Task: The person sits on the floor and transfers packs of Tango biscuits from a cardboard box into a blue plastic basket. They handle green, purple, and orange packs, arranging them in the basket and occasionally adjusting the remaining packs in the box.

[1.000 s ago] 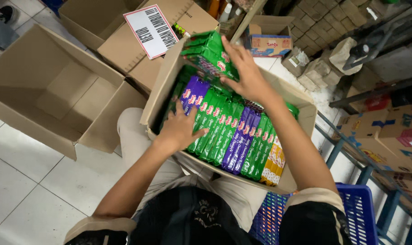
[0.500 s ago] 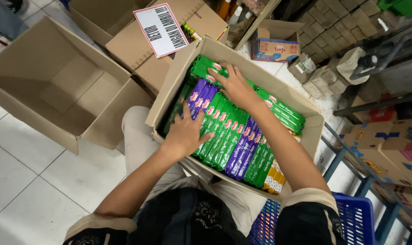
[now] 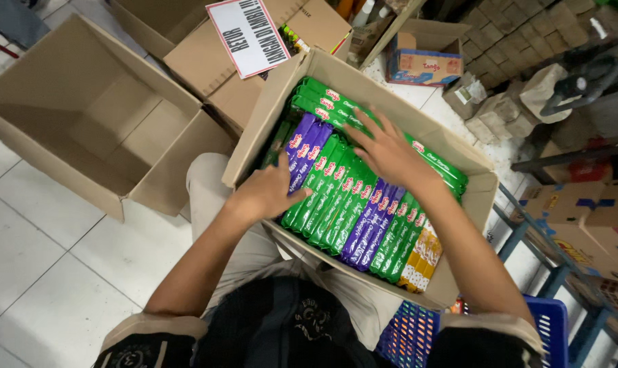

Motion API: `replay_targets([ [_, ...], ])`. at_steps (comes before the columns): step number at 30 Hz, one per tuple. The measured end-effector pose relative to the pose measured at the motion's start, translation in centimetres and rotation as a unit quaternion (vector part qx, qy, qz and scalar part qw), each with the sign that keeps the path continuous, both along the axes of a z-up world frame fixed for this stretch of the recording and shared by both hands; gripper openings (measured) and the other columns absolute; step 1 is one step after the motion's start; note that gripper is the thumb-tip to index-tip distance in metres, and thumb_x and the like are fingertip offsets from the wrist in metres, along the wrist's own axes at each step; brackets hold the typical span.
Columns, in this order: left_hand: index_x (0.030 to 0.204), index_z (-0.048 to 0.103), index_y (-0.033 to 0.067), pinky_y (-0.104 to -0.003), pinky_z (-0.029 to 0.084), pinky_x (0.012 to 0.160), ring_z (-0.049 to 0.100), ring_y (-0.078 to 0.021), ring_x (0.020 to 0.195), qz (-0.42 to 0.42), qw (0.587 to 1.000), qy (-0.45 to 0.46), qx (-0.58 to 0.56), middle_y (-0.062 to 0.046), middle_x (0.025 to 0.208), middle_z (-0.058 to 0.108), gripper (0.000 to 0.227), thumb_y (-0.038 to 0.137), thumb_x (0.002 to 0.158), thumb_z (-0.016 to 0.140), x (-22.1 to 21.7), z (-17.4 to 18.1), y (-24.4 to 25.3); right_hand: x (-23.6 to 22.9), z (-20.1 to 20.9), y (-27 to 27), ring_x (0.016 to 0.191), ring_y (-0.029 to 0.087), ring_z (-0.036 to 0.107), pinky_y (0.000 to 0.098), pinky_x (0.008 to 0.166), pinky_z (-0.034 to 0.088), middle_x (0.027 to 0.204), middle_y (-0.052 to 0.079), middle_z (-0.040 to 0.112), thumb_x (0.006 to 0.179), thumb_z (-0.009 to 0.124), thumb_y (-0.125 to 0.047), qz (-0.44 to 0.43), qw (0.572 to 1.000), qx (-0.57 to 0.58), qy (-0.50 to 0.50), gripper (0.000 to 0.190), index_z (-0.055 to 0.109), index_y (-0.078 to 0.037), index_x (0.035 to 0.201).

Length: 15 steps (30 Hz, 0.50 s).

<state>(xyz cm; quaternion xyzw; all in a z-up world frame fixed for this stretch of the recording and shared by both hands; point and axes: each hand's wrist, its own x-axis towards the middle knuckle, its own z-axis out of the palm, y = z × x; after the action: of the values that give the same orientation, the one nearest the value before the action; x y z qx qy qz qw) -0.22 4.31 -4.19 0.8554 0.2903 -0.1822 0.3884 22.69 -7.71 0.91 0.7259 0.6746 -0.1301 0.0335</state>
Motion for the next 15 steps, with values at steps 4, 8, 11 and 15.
replay_targets([
  [4, 0.142, 0.021, -0.0074, -0.060, 0.053, 0.091, 0.059, -0.0591, 0.111, -0.036, 0.999, 0.013, -0.003, -0.041, 0.126, 0.054, 0.081, 0.052, 0.094, 0.049, -0.2, 1.2, 0.5, -1.6, 6.1, -5.3, 0.139, 0.046, 0.034, 0.0641, 0.109, 0.034, 0.150, 0.024, 0.040, 0.097, 0.053, -0.021, -0.044, 0.994, -0.001, 0.097, 0.051, 0.046, -0.011, 0.147],
  [8, 0.153, 0.004, -0.0076, -0.062, 0.045, 0.091, 0.056, -0.0570, 0.111, -0.069, 0.997, 0.024, -0.016, -0.039, 0.127, 0.050, 0.103, 0.065, 0.091, 0.043, -0.4, 1.4, 1.0, -0.5, 9.3, -14.2, 0.134, 0.037, 0.052, 0.0466, 0.115, 0.038, 0.145, 0.022, 0.053, 0.096, 0.054, -0.018, -0.078, 0.963, 0.194, 0.172, 0.047, 0.049, 0.002, 0.137],
  [11, 0.154, 0.006, -0.0022, -0.063, 0.042, 0.094, 0.055, -0.0579, 0.114, -0.052, 0.997, 0.048, -0.011, -0.036, 0.129, 0.052, 0.104, 0.069, 0.088, 0.043, -0.2, 2.8, 1.0, -1.5, 7.7, -23.3, 0.135, 0.047, 0.055, 0.0464, 0.117, 0.045, 0.138, 0.035, 0.052, 0.107, 0.045, -0.006, -0.209, 0.850, 0.425, 0.229, 0.036, 0.038, 0.007, 0.139],
  [15, 0.148, 0.018, 0.0044, -0.062, 0.044, 0.092, 0.059, -0.0526, 0.110, -0.046, 0.998, 0.042, -0.003, -0.028, 0.123, 0.061, 0.090, 0.064, 0.087, 0.046, -0.1, 3.5, 0.9, -0.9, 2.5, -35.0, 0.118, 0.040, 0.051, 0.0465, 0.110, 0.047, 0.129, 0.029, 0.047, 0.125, 0.036, -0.029, -0.354, 0.785, 0.496, 0.113, 0.047, 0.044, 0.015, 0.138],
])
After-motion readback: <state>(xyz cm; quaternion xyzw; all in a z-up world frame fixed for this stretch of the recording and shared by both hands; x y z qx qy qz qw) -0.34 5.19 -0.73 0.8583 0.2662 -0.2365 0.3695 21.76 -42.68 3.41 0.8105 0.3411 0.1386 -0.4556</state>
